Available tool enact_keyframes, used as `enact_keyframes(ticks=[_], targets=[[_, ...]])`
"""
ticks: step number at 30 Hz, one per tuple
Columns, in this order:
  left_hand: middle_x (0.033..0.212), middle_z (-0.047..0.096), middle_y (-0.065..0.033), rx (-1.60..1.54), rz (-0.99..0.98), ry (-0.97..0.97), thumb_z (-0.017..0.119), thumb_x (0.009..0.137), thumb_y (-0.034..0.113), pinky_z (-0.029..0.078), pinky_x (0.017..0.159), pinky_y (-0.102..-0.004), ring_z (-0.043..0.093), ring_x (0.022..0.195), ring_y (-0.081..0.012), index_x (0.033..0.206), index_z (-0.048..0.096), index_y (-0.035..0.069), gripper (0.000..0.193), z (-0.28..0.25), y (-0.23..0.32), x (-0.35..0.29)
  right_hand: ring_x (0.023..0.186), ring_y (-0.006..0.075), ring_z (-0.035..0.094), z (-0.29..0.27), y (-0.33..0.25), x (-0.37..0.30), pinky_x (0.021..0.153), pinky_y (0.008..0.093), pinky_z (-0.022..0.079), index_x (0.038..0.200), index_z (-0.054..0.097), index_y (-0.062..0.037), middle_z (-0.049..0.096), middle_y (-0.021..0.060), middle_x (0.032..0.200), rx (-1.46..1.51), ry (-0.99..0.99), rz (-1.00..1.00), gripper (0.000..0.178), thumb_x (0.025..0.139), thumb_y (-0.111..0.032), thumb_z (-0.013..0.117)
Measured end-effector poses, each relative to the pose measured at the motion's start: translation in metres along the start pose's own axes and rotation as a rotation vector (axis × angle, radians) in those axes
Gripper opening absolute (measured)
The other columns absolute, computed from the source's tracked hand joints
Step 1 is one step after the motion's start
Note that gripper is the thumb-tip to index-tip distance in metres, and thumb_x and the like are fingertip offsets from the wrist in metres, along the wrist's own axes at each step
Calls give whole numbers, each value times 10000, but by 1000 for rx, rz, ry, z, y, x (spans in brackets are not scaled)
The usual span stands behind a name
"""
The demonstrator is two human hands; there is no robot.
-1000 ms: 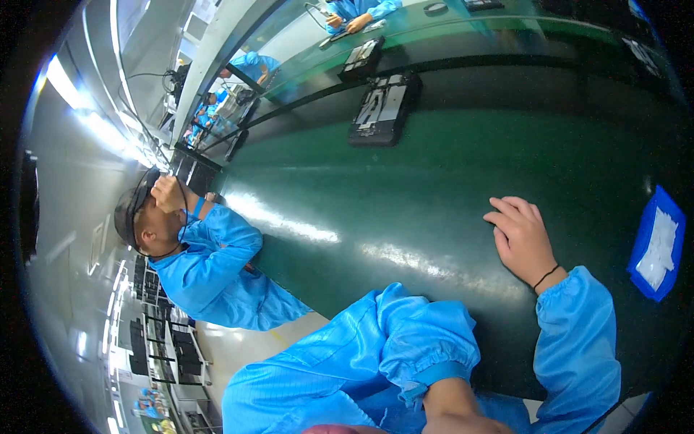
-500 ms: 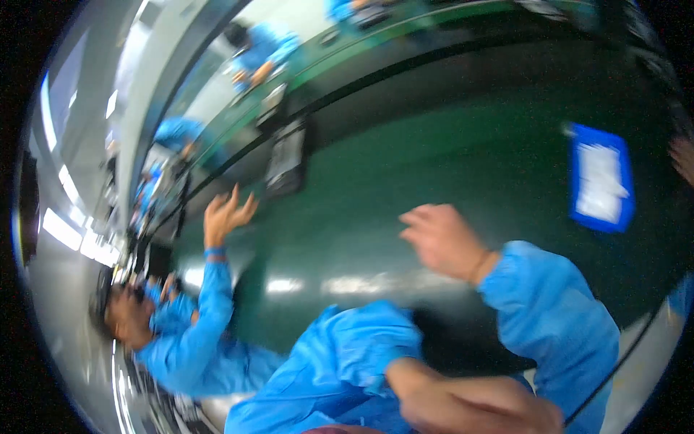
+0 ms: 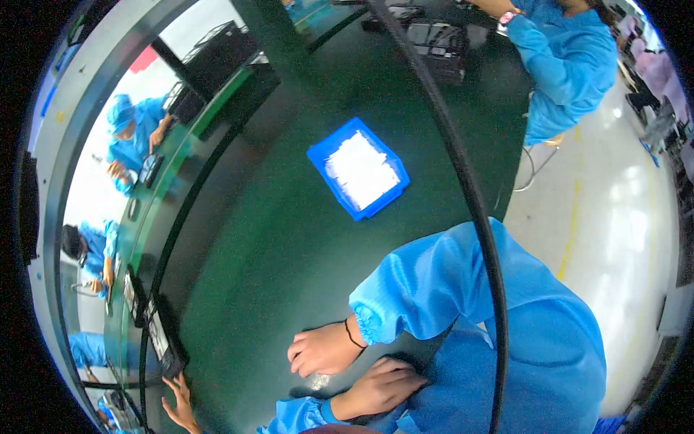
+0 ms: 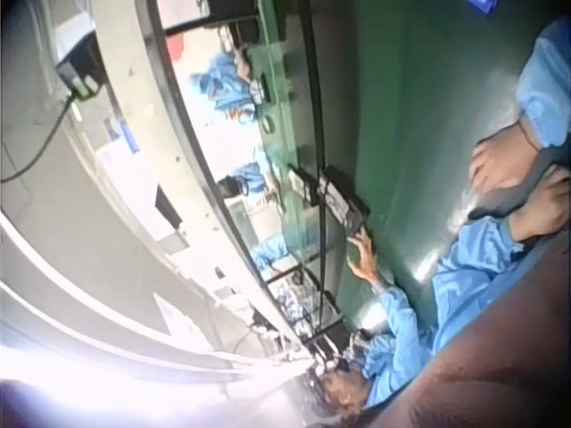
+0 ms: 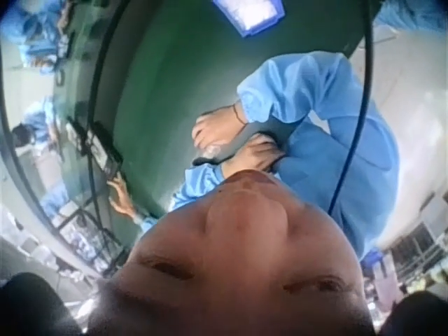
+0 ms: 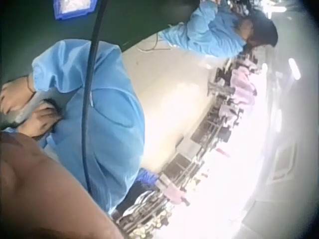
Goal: The person connects ribbon cables and internal components to a circuit board of a tablet-like device by hand.
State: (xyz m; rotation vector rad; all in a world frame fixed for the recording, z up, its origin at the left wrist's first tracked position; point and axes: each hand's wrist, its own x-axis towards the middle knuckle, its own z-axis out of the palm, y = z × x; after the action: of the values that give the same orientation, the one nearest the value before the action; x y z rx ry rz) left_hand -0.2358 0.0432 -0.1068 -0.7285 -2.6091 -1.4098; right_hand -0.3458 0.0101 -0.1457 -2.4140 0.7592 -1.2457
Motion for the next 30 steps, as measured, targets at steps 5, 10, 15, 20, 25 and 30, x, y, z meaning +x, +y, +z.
enact_keyframes(ticks=[5, 10, 15, 20, 25, 30], targets=[[974, 673, -92, -218, -152, 48, 641, 860, 73, 481, 852, -380, 614, 941, -256, 1103, 694, 63, 249, -4, -5, 2, 1108, 294, 507, -5, 6, 0, 895, 430, 414, 957, 608, -39, 585, 94, 1126, -13, -90, 10, 182, 789, -102, 578], [964, 676, -98, -181, -164, 45, 653, 841, 59, 494, 851, -378, 625, 938, -259, 1091, 700, 69, 254, -8, -1, 3, 1100, 295, 506, -1, 4, 3, 888, 430, 413, 907, 619, -42, 587, 79, 1098, 10, -68, -19, 146, 781, -106, 580], [964, 678, -99, -181, -163, 62, 664, 826, 43, 498, 844, -377, 625, 933, -261, 1076, 703, 55, 253, -7, -5, 2, 1100, 294, 508, 0, 8, 0, 885, 431, 415, 905, 626, -50, 590, 74, 1098, 14, -34, -39, 134, 786, -91, 580], [955, 674, -101, -194, -162, 56, 661, 831, 38, 495, 844, -373, 621, 929, -263, 1078, 702, 51, 251, -9, 0, 6, 1112, 285, 511, -2, 5, 1, 888, 427, 417, 900, 633, -64, 598, 63, 1106, 26, -50, -27, 127, 785, -88, 587], [944, 668, -103, -206, -182, 40, 659, 837, 38, 491, 842, -369, 617, 919, -264, 1079, 703, 53, 247, -11, 3, 7, 1118, 277, 510, -3, 3, 1, 892, 424, 417, 915, 638, -75, 602, 54, 1115, 36, -90, 0, 139, 785, -91, 591], [940, 668, -103, -195, -175, 62, 660, 841, 40, 493, 832, -367, 617, 912, -262, 1078, 703, 53, 241, -8, 2, 6, 1122, 274, 506, -2, 4, 2, 895, 424, 417, 912, 631, -76, 599, 56, 1123, 50, -87, 0, 133, 786, -88, 590]])
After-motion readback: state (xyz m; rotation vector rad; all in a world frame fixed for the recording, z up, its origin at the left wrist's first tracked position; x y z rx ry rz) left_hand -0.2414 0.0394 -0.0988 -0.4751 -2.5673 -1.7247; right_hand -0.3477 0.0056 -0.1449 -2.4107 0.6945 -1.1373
